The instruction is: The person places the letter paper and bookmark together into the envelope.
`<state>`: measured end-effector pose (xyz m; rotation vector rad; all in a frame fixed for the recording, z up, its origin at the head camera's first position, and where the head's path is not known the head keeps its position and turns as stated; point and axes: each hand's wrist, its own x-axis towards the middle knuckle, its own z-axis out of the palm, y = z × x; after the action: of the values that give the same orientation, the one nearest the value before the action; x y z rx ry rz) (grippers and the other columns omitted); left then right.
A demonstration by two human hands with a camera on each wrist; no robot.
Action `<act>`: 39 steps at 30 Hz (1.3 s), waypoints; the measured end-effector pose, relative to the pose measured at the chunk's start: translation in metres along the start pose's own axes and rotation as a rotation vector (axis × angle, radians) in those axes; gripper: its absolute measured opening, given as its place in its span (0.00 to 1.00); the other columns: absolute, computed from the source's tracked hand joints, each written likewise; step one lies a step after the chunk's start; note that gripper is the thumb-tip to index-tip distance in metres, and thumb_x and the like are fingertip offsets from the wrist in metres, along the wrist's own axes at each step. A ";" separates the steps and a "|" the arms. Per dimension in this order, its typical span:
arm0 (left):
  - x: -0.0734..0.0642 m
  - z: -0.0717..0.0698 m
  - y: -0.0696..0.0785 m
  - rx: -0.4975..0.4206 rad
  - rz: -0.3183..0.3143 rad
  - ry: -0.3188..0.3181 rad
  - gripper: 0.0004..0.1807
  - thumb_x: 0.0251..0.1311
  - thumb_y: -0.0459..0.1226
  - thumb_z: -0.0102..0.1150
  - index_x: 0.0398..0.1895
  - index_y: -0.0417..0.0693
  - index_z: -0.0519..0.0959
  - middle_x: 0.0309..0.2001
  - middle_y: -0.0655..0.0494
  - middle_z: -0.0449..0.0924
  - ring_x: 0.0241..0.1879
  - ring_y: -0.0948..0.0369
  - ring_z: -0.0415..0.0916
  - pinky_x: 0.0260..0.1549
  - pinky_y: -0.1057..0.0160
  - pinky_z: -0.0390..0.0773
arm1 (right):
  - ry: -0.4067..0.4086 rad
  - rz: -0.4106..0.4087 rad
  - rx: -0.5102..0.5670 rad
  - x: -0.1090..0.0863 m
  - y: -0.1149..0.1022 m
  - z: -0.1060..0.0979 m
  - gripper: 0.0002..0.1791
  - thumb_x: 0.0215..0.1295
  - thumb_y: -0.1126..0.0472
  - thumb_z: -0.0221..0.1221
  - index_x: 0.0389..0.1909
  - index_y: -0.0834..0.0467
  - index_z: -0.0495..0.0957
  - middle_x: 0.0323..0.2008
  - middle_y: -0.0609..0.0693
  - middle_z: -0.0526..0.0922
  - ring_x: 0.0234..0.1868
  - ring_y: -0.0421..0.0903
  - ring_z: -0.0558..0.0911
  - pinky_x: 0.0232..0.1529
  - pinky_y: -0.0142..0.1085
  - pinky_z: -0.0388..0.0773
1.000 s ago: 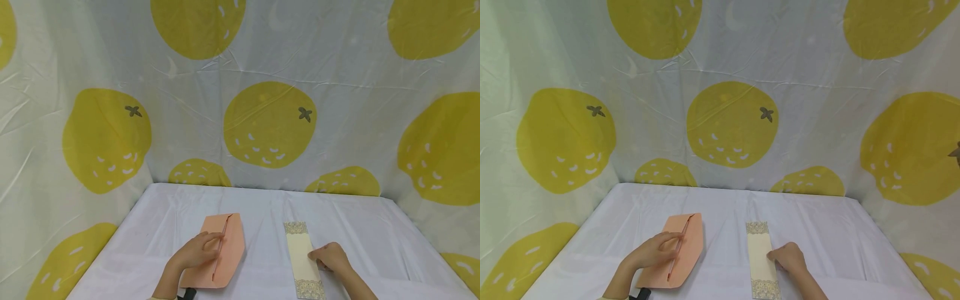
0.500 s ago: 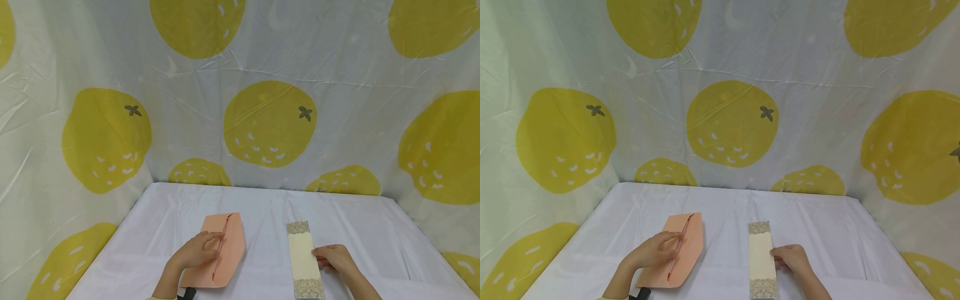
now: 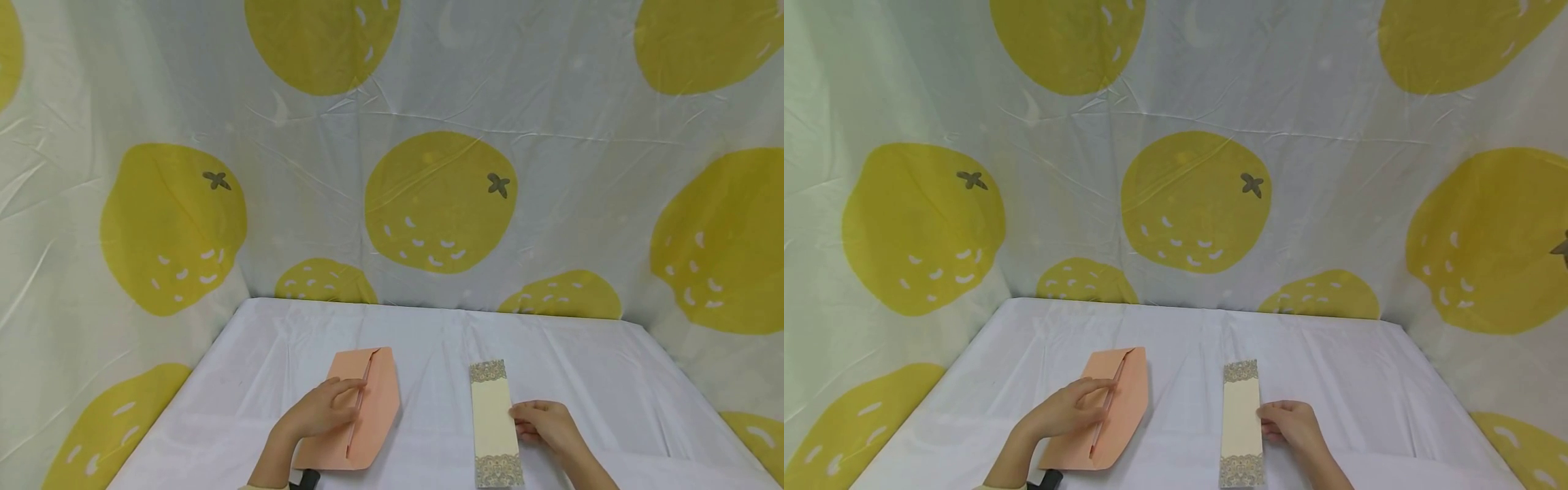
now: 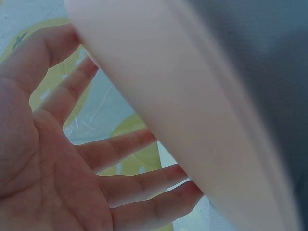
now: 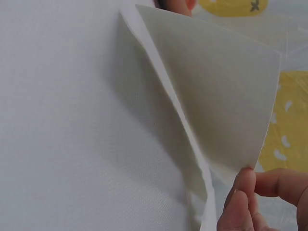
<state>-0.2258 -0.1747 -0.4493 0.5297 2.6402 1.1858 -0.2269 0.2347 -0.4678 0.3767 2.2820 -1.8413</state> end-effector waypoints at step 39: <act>0.001 0.000 -0.001 0.018 0.026 0.001 0.28 0.62 0.43 0.61 0.66 0.50 0.73 0.63 0.38 0.70 0.67 0.32 0.54 0.54 0.28 0.59 | -0.168 -0.094 0.136 -0.027 -0.037 0.042 0.11 0.63 0.64 0.63 0.40 0.69 0.81 0.27 0.49 0.83 0.26 0.41 0.82 0.31 0.32 0.81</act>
<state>-0.2267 -0.1752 -0.4499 0.5684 2.6552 1.1716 -0.2137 0.1840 -0.4346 0.1290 2.1044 -1.9969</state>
